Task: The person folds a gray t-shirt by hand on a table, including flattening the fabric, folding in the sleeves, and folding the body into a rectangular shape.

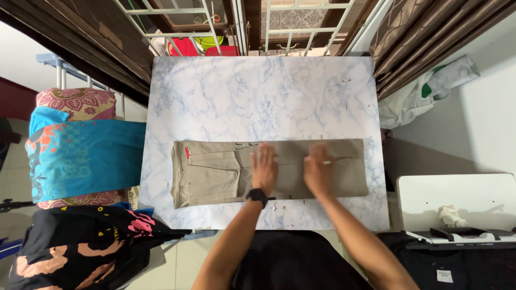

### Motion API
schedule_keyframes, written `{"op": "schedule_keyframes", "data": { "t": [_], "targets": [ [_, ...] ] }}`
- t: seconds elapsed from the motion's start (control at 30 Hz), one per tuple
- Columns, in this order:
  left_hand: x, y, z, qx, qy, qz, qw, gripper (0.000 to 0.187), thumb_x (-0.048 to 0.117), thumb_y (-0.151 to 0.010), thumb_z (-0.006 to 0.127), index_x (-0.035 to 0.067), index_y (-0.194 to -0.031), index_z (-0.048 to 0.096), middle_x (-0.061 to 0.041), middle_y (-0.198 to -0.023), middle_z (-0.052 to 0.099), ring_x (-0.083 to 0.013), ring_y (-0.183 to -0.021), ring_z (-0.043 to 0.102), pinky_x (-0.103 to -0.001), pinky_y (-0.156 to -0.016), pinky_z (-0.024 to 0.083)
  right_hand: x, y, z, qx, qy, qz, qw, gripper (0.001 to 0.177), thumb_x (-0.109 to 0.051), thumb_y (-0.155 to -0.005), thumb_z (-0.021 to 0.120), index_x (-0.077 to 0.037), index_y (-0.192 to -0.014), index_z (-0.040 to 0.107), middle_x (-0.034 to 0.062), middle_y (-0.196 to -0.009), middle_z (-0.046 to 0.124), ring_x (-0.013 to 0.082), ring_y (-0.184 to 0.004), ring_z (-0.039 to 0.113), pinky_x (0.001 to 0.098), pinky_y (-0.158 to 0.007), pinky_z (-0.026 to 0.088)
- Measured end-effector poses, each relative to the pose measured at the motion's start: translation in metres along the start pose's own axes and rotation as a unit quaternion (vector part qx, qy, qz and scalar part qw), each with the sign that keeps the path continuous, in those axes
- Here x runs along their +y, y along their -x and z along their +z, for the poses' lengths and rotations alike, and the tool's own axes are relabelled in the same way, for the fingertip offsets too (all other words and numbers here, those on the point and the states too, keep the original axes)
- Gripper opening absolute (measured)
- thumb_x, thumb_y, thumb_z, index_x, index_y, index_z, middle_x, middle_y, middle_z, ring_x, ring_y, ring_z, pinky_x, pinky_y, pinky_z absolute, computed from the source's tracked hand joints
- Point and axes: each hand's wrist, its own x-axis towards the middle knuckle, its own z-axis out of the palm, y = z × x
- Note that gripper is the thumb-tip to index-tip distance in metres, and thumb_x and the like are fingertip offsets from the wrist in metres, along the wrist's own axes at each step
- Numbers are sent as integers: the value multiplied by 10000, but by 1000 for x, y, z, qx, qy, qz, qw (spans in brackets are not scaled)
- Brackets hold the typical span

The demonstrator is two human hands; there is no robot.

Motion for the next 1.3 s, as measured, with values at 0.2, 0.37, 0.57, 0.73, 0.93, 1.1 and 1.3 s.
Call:
{"op": "schedule_keyframes", "data": {
  "t": [0.2, 0.37, 0.57, 0.73, 0.93, 1.1, 1.3],
  "targets": [
    [10, 29, -5, -39, 81, 110, 990, 571, 330, -1100, 324, 102, -1623, 303, -90, -1716, 258, -248, -1599, 189, -492, -1284, 116, -44, 23, 23, -32, 20, -137, 990, 566, -266, -1027, 510, -80, -1557, 443, 151, -1610, 442, 332, -1491, 409, 625, -1196, 230],
    [-12, 23, -27, -40, 59, 106, 992, 558, 356, -1094, 336, 143, -1610, 337, -82, -1679, 280, -250, -1556, 215, -489, -1261, 134, 24, 10, -24, -5, 120, -86, 989, 524, -432, -1089, 409, -174, -1543, 457, 121, -1614, 437, 310, -1535, 337, 639, -1215, 218],
    [-25, 17, -20, -70, 114, 133, 982, 549, 350, -1097, 365, 110, -1591, 363, -97, -1670, 332, -250, -1566, 246, -477, -1277, 168, 102, 6, -51, 12, 135, 7, 991, 581, -465, -1102, 349, -146, -1580, 438, 166, -1639, 400, 353, -1549, 314, 732, -1174, 198],
    [-108, 21, -51, -57, 130, 77, 987, 468, 306, -1089, 435, 109, -1514, 432, -93, -1668, 386, -275, -1597, 272, -467, -1309, 228, 93, -1, -48, 63, 161, 106, 979, 533, -414, -1130, 390, -94, -1550, 467, 222, -1617, 419, 418, -1541, 325, 769, -1121, 207],
    [-92, 17, -48, 15, 13, 36, 999, 614, 279, -1023, 476, 66, -1580, 331, -181, -1655, 306, -325, -1550, 195, -551, -1233, 148, -28, 11, 15, 76, -28, -54, 995, 515, -147, -1007, 656, -91, -1489, 483, 227, -1566, 461, 405, -1509, 330, 639, -1129, 314],
    [-45, 21, -36, -42, -19, 95, 994, 659, 309, -991, 440, 77, -1593, 308, -114, -1682, 281, -288, -1570, 173, -561, -1242, 108, -107, 18, 68, -29, 50, -154, 986, 589, -174, -971, 589, -133, -1551, 499, 126, -1649, 437, 281, -1547, 346, 614, -1205, 287],
    [-47, 22, -46, -47, 59, 42, 996, 563, 355, -1083, 347, 136, -1602, 335, -98, -1682, 275, -259, -1571, 176, -531, -1257, 101, -40, -2, 24, 5, 60, -128, 990, 526, -422, -1053, 451, -182, -1520, 492, 127, -1607, 412, 327, -1515, 338, 615, -1198, 234]
  ]
}}
